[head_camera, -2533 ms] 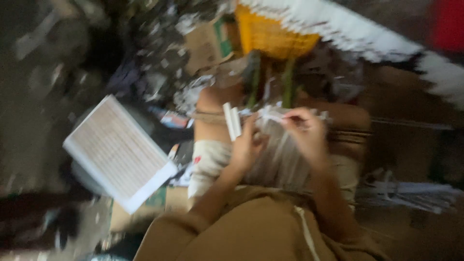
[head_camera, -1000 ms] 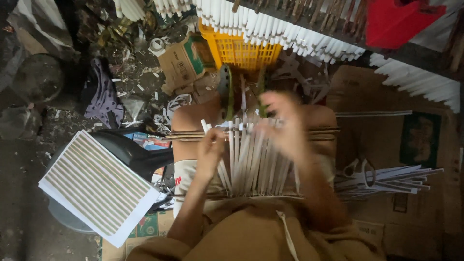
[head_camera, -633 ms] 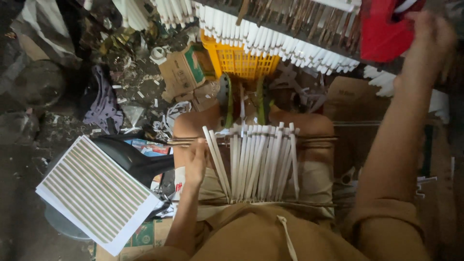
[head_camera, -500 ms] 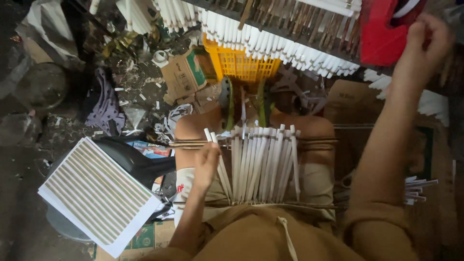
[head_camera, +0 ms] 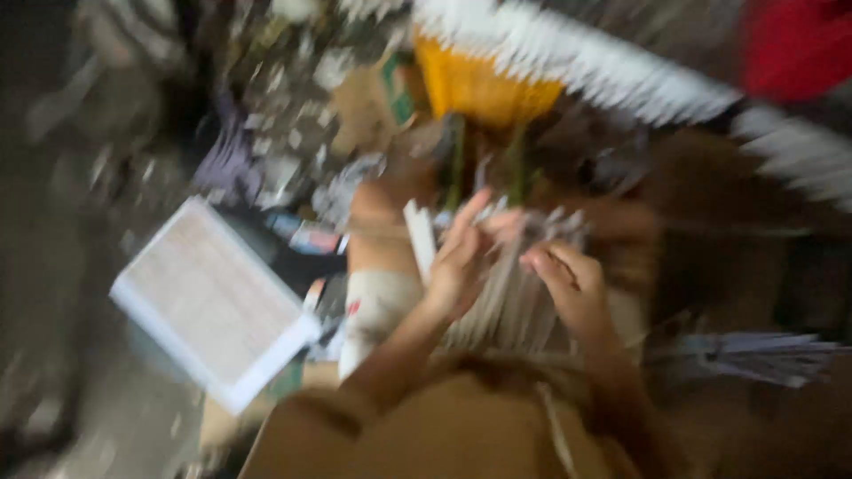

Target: Bundling groups of thin white candles together using small adhesive strips in a workshop environment.

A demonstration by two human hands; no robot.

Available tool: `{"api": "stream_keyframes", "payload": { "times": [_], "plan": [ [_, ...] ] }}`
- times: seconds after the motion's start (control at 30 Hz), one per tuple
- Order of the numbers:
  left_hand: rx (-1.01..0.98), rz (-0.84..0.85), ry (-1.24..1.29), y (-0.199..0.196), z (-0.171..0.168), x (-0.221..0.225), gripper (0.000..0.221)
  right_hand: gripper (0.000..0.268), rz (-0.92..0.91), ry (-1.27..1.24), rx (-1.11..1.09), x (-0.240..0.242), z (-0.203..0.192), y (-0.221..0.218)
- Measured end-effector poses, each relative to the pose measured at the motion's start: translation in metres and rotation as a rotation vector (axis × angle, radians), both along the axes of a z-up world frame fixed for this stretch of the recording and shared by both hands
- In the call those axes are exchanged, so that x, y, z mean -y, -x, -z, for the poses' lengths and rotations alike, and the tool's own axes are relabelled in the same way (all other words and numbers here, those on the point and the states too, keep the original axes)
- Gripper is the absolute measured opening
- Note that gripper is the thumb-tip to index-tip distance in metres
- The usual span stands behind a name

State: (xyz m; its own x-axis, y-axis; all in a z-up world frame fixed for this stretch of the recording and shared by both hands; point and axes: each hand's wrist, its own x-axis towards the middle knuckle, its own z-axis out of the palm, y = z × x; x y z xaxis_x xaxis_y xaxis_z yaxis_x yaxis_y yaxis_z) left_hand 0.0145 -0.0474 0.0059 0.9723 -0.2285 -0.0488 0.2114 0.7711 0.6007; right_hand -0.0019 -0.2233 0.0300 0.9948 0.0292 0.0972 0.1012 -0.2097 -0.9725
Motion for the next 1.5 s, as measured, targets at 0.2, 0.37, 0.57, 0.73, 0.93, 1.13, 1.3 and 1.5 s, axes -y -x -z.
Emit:
{"api": "stream_keyframes", "payload": {
  "times": [0.2,0.37,0.57,0.73,0.93,1.13,1.3,1.5],
  "plan": [
    [0.217,-0.092,0.307,-0.010,-0.004,0.018,0.060,0.030,-0.007,-0.229,-0.181,-0.036,-0.003,0.028],
    [0.225,-0.120,0.038,0.001,-0.011,0.023,0.064,0.020,0.038,-0.046,-0.120,-0.043,0.008,0.027],
    [0.228,-0.014,-0.038,-0.003,0.002,0.000,0.083,0.018,0.142,-0.234,-0.289,-0.034,0.009,0.022],
    [0.304,-0.025,-0.383,0.010,-0.009,-0.007,0.055,0.020,0.220,-0.303,-0.281,-0.037,0.005,0.019],
    [0.355,-0.110,-0.623,0.009,0.000,-0.004,0.036,0.013,0.237,-0.385,-0.240,-0.035,0.015,0.018],
    [0.281,-0.139,-0.661,0.014,-0.016,0.001,0.036,0.012,0.231,-0.433,-0.243,-0.038,-0.005,0.017],
    [0.217,-0.220,-0.730,0.015,-0.007,0.000,0.032,0.017,0.201,-0.191,-0.108,-0.038,-0.009,0.015],
    [0.112,-0.155,-0.752,0.020,-0.007,0.004,0.037,0.020,0.230,0.052,0.108,-0.027,-0.006,0.014]
  ]
}}
